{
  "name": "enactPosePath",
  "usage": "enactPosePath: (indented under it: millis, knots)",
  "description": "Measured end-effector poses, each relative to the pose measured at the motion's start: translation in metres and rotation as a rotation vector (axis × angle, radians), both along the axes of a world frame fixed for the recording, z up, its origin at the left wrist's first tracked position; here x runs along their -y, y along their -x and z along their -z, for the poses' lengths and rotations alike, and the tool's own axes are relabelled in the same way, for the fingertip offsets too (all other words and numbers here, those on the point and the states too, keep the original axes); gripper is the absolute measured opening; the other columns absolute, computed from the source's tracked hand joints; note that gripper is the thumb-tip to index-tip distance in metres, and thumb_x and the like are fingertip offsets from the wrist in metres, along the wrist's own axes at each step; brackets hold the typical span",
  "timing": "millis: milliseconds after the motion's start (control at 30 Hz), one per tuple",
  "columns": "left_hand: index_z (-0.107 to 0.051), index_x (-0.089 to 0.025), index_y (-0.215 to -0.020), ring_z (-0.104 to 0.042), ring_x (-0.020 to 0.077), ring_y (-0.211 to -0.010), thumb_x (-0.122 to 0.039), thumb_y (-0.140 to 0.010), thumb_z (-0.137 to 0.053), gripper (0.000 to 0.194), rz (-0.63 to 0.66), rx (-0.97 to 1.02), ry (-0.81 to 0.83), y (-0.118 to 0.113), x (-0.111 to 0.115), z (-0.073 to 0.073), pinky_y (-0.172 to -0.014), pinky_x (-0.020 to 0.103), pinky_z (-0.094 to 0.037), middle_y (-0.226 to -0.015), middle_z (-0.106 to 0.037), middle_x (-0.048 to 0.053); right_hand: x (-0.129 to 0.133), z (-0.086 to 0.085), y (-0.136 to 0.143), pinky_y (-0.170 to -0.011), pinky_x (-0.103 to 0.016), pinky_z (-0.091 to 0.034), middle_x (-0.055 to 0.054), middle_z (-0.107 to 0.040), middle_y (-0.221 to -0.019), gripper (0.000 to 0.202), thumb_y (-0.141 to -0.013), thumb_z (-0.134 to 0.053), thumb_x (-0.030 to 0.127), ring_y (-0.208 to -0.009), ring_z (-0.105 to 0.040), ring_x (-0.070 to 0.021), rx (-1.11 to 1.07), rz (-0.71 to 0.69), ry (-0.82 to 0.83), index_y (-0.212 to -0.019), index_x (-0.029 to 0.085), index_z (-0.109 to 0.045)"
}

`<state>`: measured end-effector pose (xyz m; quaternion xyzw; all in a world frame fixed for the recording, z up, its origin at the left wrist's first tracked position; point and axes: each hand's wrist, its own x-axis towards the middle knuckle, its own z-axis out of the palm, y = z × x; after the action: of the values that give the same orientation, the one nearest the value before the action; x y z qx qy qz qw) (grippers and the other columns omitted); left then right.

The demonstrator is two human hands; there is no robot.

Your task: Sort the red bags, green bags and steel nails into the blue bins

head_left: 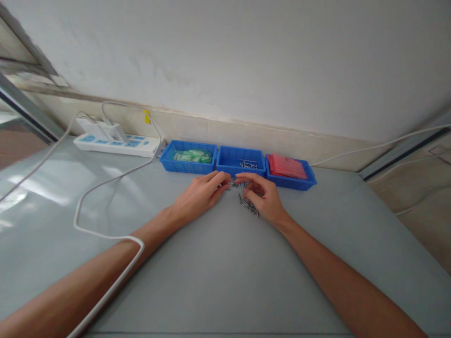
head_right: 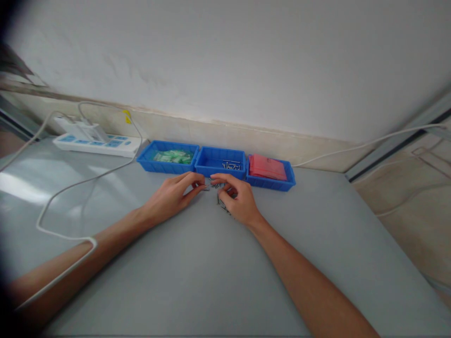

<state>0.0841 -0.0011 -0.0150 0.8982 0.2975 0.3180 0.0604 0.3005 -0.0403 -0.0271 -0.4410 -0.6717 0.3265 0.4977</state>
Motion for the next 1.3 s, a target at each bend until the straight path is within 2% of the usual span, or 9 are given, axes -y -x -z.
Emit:
enactPosePath:
  millis: [133, 267, 367, 467, 700, 900, 1067, 1300]
  knots:
    - [-0.057, -0.021, -0.101, -0.065, 0.0130, -0.075, -0.034, -0.104, -0.050, 0.015, 0.002, 0.059, 0.010, 0.000, 0.002, 0.001, -0.072, 0.023, -0.049, -0.088, -0.068, 0.000, 0.000, -0.002, 0.000, -0.063, -0.027, -0.050, -0.004, -0.074, -0.105, 0.034, -0.076, -0.059, 0.014, -0.072, -0.063, -0.0126, 0.000, -0.016, -0.005, -0.103, 0.025, -0.077]
    - [-0.057, -0.021, -0.100, -0.066, 0.0131, -0.077, -0.035, -0.104, -0.050, 0.017, -0.017, 0.084, 0.028, 0.000, 0.004, 0.001, -0.074, 0.024, -0.050, -0.091, -0.070, 0.001, 0.000, -0.004, 0.001, -0.064, -0.027, -0.050, -0.003, -0.074, -0.102, 0.033, -0.077, -0.060, 0.015, -0.071, -0.063, -0.0132, -0.031, -0.061, 0.014, -0.102, 0.026, -0.078]
    - [-0.057, -0.021, -0.100, -0.066, 0.0129, -0.078, -0.035, -0.104, -0.050, 0.016, -0.001, 0.091, 0.021, -0.001, 0.005, 0.002, -0.075, 0.024, -0.050, -0.091, -0.069, 0.000, 0.002, -0.005, 0.000, -0.062, -0.027, -0.050, -0.003, -0.076, -0.094, 0.031, -0.077, -0.061, 0.019, -0.068, -0.062, -0.0136, -0.069, -0.107, 0.061, -0.102, 0.025, -0.079]
    - [-0.057, -0.020, -0.100, -0.067, 0.0129, -0.080, -0.033, -0.105, -0.050, 0.015, 0.020, 0.096, 0.014, -0.001, 0.006, 0.002, -0.078, 0.024, -0.051, -0.092, -0.070, 0.001, 0.003, -0.006, -0.001, -0.062, -0.027, -0.050, -0.002, -0.077, -0.094, 0.030, -0.077, -0.062, 0.021, -0.068, -0.062, -0.0136, -0.110, -0.117, 0.077, -0.102, 0.024, -0.078]
    - [-0.060, -0.019, -0.110, -0.068, 0.0169, -0.087, -0.039, -0.103, -0.051, 0.023, -0.016, -0.005, -0.046, 0.001, 0.001, -0.001, -0.080, 0.028, -0.053, -0.101, -0.070, 0.005, 0.001, -0.003, -0.004, -0.063, -0.029, -0.049, -0.003, -0.075, -0.094, 0.024, -0.080, -0.062, 0.019, -0.067, -0.059, -0.0134, -0.153, -0.023, 0.061, -0.099, 0.023, -0.076]
    - [-0.071, -0.017, -0.105, -0.065, 0.0244, -0.101, -0.038, -0.101, -0.051, 0.030, 0.020, -0.180, -0.086, 0.010, -0.013, 0.003, -0.092, 0.037, -0.054, -0.109, -0.070, 0.012, 0.001, 0.000, -0.004, -0.060, -0.029, -0.049, -0.004, -0.075, -0.093, 0.022, -0.081, -0.062, 0.022, -0.065, -0.058, -0.0138, -0.172, 0.008, 0.074, -0.099, 0.022, -0.075]
    - [-0.076, -0.018, -0.104, -0.066, 0.0238, -0.098, -0.041, -0.100, -0.053, 0.032, 0.031, -0.181, -0.025, 0.013, -0.017, 0.008, -0.090, 0.037, -0.055, -0.107, -0.071, 0.011, 0.000, -0.002, -0.003, -0.058, -0.028, -0.050, -0.004, -0.075, -0.091, 0.022, -0.080, -0.062, 0.022, -0.064, -0.058, -0.0129, -0.198, 0.011, 0.090, -0.097, 0.023, -0.075]
    - [-0.077, -0.021, -0.099, -0.067, 0.0203, -0.090, -0.037, -0.102, -0.047, 0.034, 0.052, -0.141, 0.034, 0.012, -0.021, 0.012, -0.083, 0.032, -0.055, -0.100, -0.071, 0.008, -0.001, 0.001, -0.002, -0.059, -0.029, -0.052, -0.004, -0.076, -0.090, 0.023, -0.080, -0.061, 0.025, -0.063, -0.059, -0.0130, -0.169, 0.000, 0.088, -0.099, 0.022, -0.075]
